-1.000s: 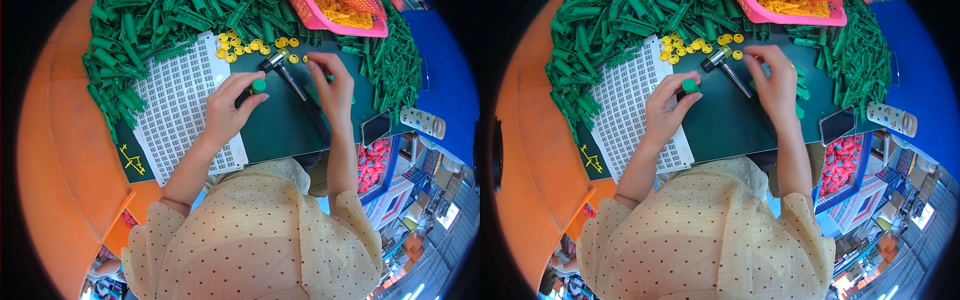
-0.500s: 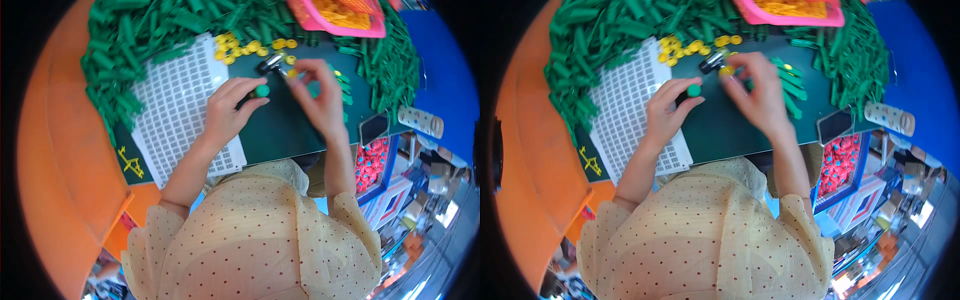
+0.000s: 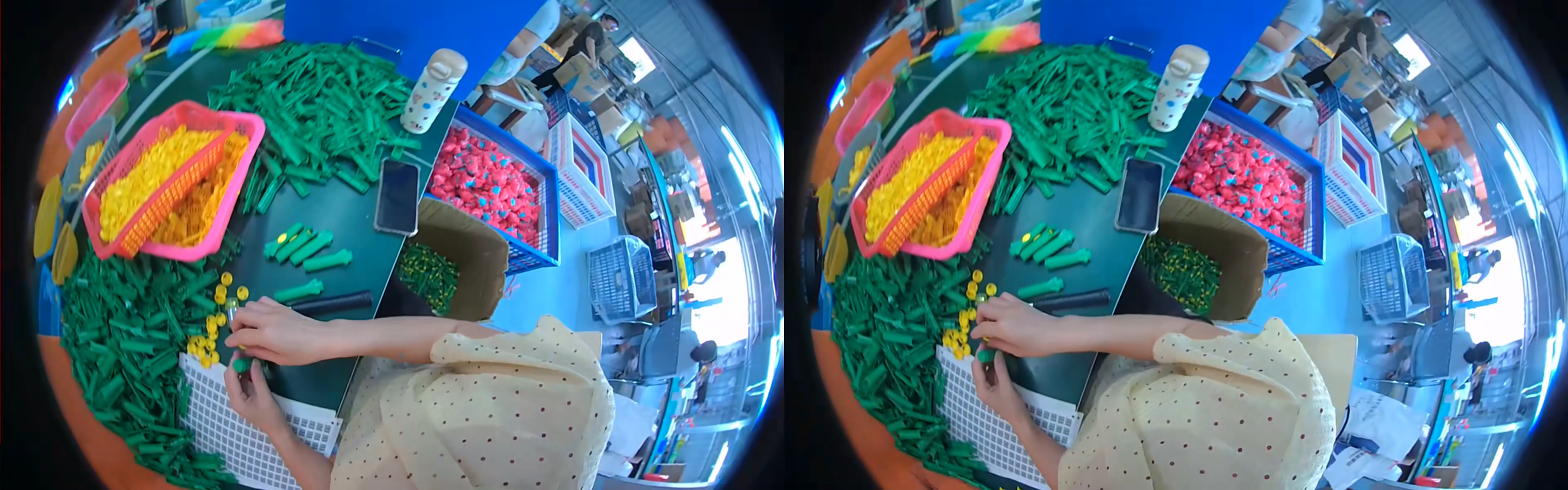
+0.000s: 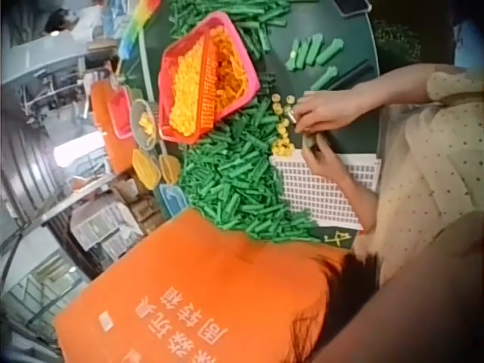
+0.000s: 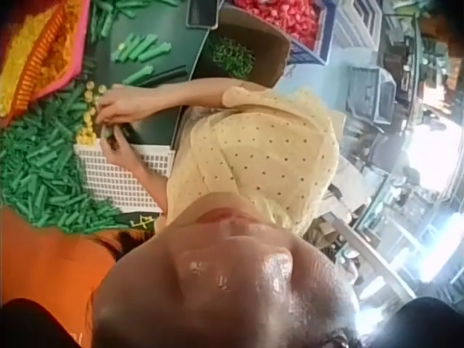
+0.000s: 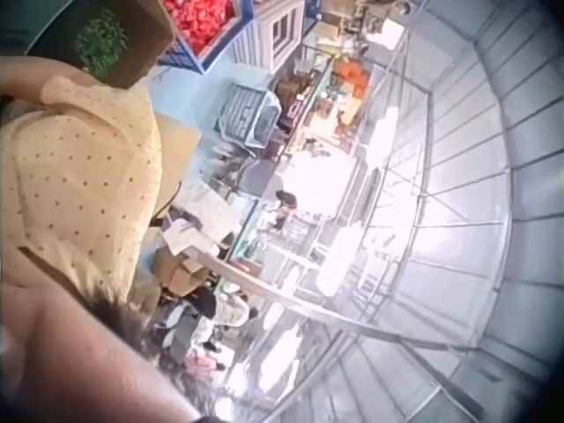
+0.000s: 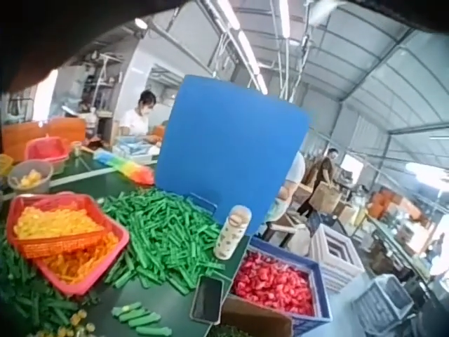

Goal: Assemble small plastic toy components by tapping a yellow connector into a green tube using a small hammer.

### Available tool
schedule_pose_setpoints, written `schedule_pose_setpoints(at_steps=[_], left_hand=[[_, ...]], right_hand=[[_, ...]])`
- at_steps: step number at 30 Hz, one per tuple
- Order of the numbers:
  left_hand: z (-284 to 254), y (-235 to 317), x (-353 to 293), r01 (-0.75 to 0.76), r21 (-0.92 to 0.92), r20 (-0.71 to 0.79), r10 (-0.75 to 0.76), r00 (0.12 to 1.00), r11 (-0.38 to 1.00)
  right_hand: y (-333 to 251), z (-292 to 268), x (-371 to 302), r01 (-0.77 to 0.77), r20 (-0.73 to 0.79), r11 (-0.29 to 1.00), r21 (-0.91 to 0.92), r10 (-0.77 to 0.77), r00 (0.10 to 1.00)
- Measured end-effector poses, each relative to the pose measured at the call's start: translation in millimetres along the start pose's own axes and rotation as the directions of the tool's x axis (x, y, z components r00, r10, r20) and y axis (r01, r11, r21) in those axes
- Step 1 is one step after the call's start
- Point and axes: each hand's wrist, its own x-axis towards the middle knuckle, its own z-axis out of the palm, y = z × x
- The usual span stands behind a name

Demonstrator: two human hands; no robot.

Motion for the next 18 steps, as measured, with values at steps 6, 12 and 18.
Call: schedule_pose_setpoints(at_steps=[6,12,18], left_hand=[[-4,0,0,-0.028,0.016,-0.068,0.029,0.997,0.999],[-8,-6,-1,-0.002,-0.007,-0.120,0.002,0.993,1.000],[0,7,0,-0.008,0.019,-0.122,0.010,0.993,1.000]], right_hand=[[19,-18,-12,-0.061,0.072,0.958,-0.281,0.084,0.994],[27,-62,-52,-0.156,-0.048,0.979,-0.133,0.151,0.987],[26,-99,-89,-0.337,-0.191,0.936,-0.105,0.313,0.930]])
